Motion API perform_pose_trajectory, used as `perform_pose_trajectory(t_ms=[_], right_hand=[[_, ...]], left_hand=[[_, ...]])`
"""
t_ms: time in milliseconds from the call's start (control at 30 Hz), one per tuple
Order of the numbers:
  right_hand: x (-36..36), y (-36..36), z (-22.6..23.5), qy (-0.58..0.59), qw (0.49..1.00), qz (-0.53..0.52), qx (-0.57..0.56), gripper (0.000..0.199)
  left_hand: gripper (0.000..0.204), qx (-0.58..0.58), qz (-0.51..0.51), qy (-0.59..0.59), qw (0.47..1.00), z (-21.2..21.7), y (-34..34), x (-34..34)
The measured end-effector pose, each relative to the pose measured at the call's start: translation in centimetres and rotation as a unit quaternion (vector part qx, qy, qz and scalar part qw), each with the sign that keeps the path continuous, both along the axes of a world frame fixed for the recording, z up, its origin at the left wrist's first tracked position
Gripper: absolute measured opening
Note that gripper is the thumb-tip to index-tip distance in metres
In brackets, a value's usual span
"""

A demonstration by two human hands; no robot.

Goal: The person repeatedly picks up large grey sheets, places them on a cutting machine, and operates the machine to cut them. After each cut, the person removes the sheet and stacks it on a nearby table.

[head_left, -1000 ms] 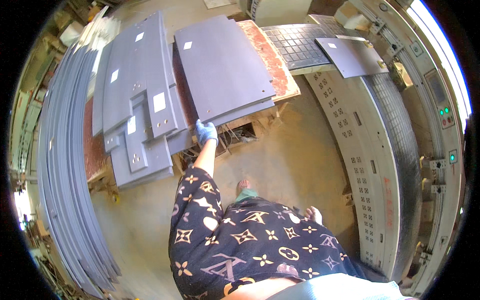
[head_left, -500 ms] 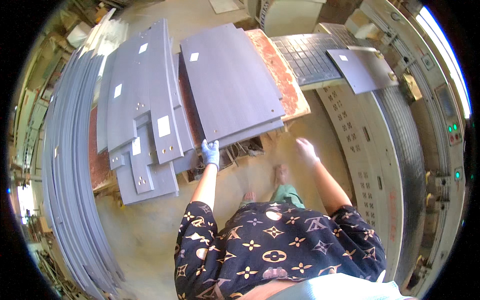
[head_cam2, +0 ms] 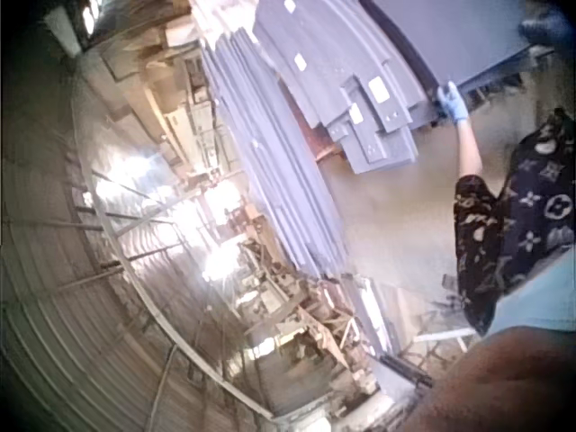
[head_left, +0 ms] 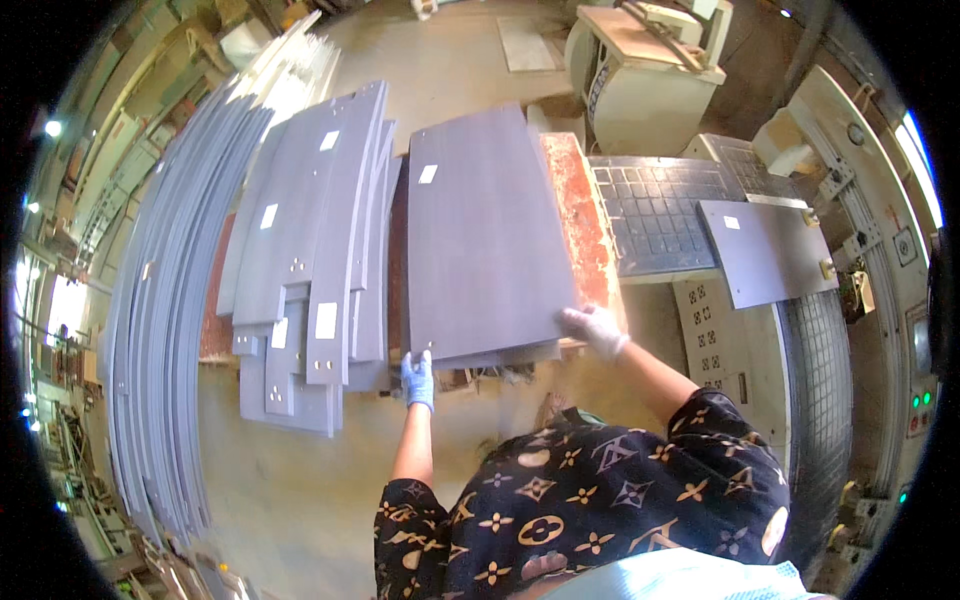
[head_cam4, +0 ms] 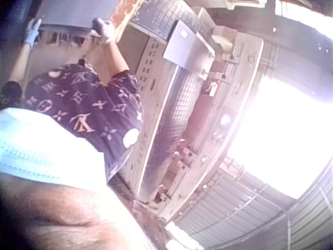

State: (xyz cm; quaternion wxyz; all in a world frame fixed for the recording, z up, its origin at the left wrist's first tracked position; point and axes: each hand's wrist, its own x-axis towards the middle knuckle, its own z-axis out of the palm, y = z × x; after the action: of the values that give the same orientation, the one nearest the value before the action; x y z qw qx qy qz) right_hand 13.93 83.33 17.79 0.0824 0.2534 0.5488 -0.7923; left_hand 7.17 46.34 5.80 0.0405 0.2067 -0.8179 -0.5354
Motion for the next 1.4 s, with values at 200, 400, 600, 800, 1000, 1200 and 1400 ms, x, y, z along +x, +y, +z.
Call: perform_pose_trajectory(t_ms=[200, 400, 600, 800, 1000, 1200, 1400], right_hand=[[11.6, 7.7, -1.7, -0.043, 0.994, 0.092, 0.031, 0.044], [15.2, 6.1, -8.0, -0.120, 0.992, 0.029, 0.014, 0.043], [17.4, -0.3, -2.0, -0.096, 0.976, -0.195, 0.029, 0.033], [26.2, -0.1, 0.0, -0.084, 0.927, -0.320, 0.176, 0.026], [35.4, -3.1, -5.5, -0.109, 0.823, -0.538, 0.145, 0.028], [46.0, -4.3, -9.2, -0.037, 0.696, -0.717, 0.002, 0.042], [64.6, 2.6, -15.7, -0.167, 0.622, -0.765, -0.004, 0.050]], left_hand=[[0.021, 0.236, -0.032, -0.163, 0.957, 3.2, 7.4, 11.5], [0.034, 0.079, -0.167, -0.142, 0.972, 0.7, 4.7, 14.2], [0.047, 0.008, -0.274, -0.107, 0.956, 4.5, 4.3, 12.2], [0.050, -0.016, -0.405, -0.072, 0.912, 1.1, 9.2, 13.1], [0.051, -0.054, -0.604, -0.017, 0.795, -0.5, 18.5, 12.2], [0.062, -0.191, -0.784, -0.010, 0.590, 1.9, 32.9, 18.3], [0.057, -0.138, -0.878, 0.030, 0.457, -6.8, 45.3, 35.3]])
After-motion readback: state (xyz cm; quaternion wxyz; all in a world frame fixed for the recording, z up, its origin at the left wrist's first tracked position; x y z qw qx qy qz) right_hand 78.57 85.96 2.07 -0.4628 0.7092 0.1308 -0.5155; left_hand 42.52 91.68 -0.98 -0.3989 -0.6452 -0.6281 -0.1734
